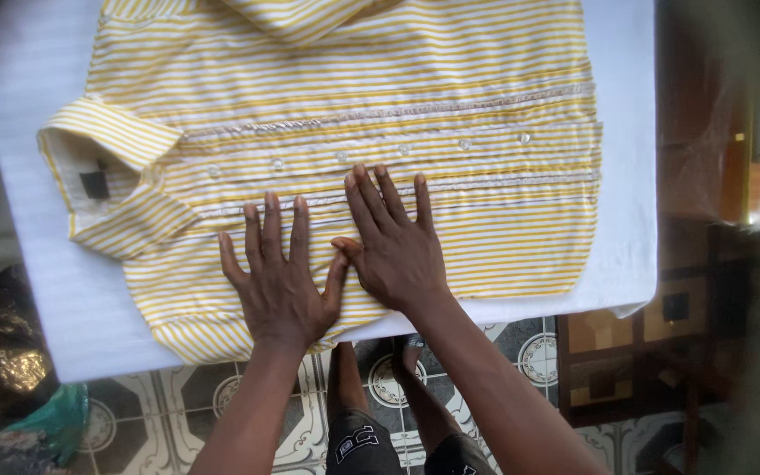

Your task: The person smooths out a shirt on a table, flips it over to smooth the other side, and folds the sides and sleeves inward by hand.

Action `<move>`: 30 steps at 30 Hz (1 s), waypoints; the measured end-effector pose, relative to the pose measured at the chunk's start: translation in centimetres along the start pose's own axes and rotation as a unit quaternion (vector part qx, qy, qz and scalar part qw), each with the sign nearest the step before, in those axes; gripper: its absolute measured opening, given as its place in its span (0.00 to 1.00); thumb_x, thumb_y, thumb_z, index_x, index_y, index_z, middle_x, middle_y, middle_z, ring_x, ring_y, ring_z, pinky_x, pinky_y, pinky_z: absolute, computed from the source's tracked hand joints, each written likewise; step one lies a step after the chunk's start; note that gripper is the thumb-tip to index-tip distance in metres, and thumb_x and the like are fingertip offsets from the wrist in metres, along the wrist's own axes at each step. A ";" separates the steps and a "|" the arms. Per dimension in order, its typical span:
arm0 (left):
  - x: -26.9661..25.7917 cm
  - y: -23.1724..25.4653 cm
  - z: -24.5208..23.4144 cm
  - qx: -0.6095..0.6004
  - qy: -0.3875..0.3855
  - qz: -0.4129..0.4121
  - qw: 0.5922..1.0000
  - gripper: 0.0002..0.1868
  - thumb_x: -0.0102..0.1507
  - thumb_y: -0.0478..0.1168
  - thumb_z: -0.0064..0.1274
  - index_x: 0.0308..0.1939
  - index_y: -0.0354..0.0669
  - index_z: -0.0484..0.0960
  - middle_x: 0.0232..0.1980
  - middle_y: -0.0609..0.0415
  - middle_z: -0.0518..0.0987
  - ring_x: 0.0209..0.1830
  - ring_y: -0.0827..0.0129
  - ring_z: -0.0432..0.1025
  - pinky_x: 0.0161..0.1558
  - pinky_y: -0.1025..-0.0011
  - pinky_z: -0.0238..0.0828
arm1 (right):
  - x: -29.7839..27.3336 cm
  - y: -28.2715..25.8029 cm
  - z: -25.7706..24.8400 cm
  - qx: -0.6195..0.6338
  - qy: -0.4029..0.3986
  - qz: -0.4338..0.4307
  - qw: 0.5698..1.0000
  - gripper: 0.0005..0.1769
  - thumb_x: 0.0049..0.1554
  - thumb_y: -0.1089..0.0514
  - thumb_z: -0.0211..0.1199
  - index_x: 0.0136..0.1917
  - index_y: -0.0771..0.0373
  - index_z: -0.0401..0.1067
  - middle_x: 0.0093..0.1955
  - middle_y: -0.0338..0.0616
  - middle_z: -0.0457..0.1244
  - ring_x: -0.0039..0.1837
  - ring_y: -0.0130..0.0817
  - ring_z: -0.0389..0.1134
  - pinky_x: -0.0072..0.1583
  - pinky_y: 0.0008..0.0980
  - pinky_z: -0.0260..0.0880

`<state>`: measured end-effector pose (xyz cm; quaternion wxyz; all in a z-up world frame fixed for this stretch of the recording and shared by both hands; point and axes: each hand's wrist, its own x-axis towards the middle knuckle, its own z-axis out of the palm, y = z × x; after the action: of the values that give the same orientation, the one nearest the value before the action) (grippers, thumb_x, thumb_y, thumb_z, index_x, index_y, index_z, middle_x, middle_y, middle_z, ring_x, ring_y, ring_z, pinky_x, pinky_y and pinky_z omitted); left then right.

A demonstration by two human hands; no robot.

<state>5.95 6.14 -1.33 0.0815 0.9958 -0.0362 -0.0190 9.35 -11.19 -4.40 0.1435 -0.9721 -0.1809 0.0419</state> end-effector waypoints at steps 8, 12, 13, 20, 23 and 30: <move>-0.2 0.0 0.0 -0.014 0.018 0.013 1.000 0.40 0.70 0.61 0.41 0.81 0.45 0.57 0.83 0.39 0.52 0.84 0.44 0.41 0.76 0.33 0.28 | -5.3 14.3 -3.9 -0.023 -0.063 0.236 0.969 0.53 0.62 0.25 0.38 0.85 0.59 0.28 0.89 0.47 0.29 0.87 0.40 0.27 0.79 0.59 0.16; 0.0 -0.1 0.1 -0.022 0.013 0.006 1.000 0.41 0.70 0.62 0.41 0.81 0.46 0.57 0.82 0.39 0.52 0.84 0.43 0.41 0.76 0.32 0.28 | -7.1 19.0 -6.0 -0.052 -0.072 0.329 0.940 0.49 0.66 0.27 0.32 0.85 0.59 0.27 0.89 0.48 0.25 0.88 0.44 0.23 0.80 0.60 0.14; -0.2 -0.1 0.1 -0.019 0.009 0.002 1.000 0.41 0.69 0.62 0.41 0.80 0.46 0.57 0.82 0.39 0.52 0.84 0.43 0.41 0.75 0.32 0.28 | -7.2 18.9 -6.1 -0.014 -0.043 0.352 0.935 0.49 0.66 0.28 0.31 0.85 0.62 0.28 0.89 0.52 0.26 0.88 0.45 0.23 0.80 0.61 0.14; -0.6 -0.1 0.3 -0.013 0.011 -0.004 1.000 0.41 0.70 0.62 0.41 0.82 0.47 0.56 0.84 0.41 0.50 0.84 0.46 0.40 0.77 0.35 0.27 | -0.4 2.5 0.1 -0.048 -0.037 0.053 0.997 0.49 0.66 0.28 0.42 0.84 0.64 0.37 0.88 0.47 0.33 0.87 0.43 0.28 0.80 0.59 0.19; -0.5 -0.1 0.5 -0.001 0.010 -0.005 1.000 0.41 0.71 0.62 0.42 0.82 0.48 0.55 0.84 0.42 0.49 0.85 0.47 0.40 0.78 0.35 0.27 | 0.3 0.2 -0.1 -0.006 -0.016 0.052 0.998 0.48 0.67 0.28 0.41 0.86 0.62 0.40 0.89 0.43 0.37 0.89 0.39 0.31 0.82 0.57 0.21; -0.8 -0.2 0.4 -0.007 0.014 -0.009 1.000 0.42 0.68 0.61 0.45 0.80 0.45 0.55 0.83 0.41 0.49 0.83 0.45 0.40 0.75 0.33 0.27 | 0.0 0.0 -0.7 0.019 0.003 0.037 0.999 0.44 0.68 0.33 0.40 0.85 0.65 0.45 0.87 0.47 0.42 0.88 0.42 0.35 0.82 0.56 0.23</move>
<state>5.18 6.36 -1.69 0.0884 0.9957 -0.0259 -0.0065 9.42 -11.41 -3.71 0.1604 -0.9754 -0.1435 0.0481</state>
